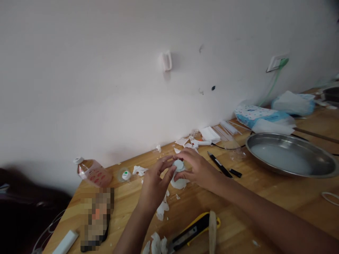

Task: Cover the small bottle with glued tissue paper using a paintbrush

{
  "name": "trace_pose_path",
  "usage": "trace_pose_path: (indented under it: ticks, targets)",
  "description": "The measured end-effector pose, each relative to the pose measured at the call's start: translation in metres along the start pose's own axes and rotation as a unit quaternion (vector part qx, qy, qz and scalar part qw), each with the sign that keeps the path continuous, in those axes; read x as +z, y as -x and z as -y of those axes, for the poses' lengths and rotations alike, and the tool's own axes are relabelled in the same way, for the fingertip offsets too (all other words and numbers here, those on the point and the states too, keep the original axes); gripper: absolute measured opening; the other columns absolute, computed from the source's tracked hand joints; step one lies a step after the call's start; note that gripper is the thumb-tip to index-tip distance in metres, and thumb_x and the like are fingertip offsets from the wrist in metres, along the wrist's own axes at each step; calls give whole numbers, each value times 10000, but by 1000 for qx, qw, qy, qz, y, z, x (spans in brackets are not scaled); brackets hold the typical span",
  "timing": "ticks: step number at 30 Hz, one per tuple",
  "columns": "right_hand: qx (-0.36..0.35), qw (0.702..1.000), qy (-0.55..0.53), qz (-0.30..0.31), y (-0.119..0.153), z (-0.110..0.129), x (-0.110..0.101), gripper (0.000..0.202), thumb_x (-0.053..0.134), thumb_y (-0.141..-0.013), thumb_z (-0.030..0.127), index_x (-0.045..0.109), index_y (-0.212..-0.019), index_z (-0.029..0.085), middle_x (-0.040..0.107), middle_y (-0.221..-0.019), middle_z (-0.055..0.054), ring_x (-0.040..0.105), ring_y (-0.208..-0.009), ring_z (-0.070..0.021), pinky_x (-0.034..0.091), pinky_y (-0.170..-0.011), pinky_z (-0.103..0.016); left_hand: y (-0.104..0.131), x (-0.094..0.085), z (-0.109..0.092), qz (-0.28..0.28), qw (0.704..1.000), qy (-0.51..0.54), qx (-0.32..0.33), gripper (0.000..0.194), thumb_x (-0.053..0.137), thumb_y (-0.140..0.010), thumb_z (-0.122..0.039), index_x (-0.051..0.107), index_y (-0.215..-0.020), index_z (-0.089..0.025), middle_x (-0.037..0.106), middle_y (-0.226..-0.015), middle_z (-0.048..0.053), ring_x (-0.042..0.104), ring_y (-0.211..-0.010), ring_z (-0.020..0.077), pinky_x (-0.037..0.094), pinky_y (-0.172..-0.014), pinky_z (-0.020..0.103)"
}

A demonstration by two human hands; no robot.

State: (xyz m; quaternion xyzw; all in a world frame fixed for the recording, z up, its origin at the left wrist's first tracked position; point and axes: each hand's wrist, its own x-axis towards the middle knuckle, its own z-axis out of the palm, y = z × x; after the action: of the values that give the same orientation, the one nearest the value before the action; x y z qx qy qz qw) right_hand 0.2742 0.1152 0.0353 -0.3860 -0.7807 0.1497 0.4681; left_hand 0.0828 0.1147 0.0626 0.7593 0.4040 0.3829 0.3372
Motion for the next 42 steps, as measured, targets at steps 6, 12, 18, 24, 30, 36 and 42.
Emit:
trace_pose_path:
  ticks: [6,12,18,24,30,36,42]
  targets:
    - [-12,999,27,-15,0,-1,-1,412,756,-813,347,583,-1165,220,618,-1094,-82,549,-1085,-229,474,-923,-385,-4,-4,0,4,998,-50,37,357,706,-838,-335,631,-1182,-277,725,-1193,30,656,-1130,208,488,-994,362]
    - [16,1000,2,19,-3,-2,-12,423,783,-778,381,628,-1142,229,649,-1135,-78,584,-1097,-223,478,-945,-376,-8,-8,-2,-32,992,-111,51,332,744,-788,-265,676,-1112,-258,738,-1136,43,662,-1093,235,497,-976,410]
    - [7,999,-3,-47,-2,-7,-6,94,635,-911,296,647,-958,215,682,-967,-56,622,-948,-187,499,-837,-334,-10,-14,7,-31,990,-130,49,262,680,-848,-317,681,-1102,-253,730,-1156,68,677,-1058,236,538,-919,413]
    - [-42,997,25,-66,1,-5,3,80,558,-950,233,636,-944,212,659,-951,-69,590,-972,-206,490,-871,-379,-12,-15,8,-40,986,-143,72,306,719,-817,-292,664,-1116,-252,636,-1294,80,608,-1169,240,497,-976,409]
    - [-100,981,164,-34,7,14,5,220,462,-965,136,646,-1081,164,635,-1101,-116,549,-1086,-249,474,-980,-434,-15,-11,10,-63,984,-162,44,253,705,-830,-286,664,-1076,-244,751,-1053,52,690,-981,240,529,-881,401]
    - [-70,964,257,-21,11,30,17,348,461,-891,43,619,-1200,39,600,-1195,-185,525,-1153,-301,484,-1006,-447,-15,-8,10,-77,981,-173,39,272,694,-839,-257,654,-1103,-204,740,-1090,75,679,-1009,232,512,-894,378]
    - [29,977,208,-45,21,26,-12,175,538,-938,190,680,-837,185,632,-1248,-103,576,-1167,-260,478,-1000,-452,-12,-18,15,-50,987,-150,41,337,677,-848,-325,635,-1167,-226,690,-1224,84,619,-1155,230,469,-993,403]
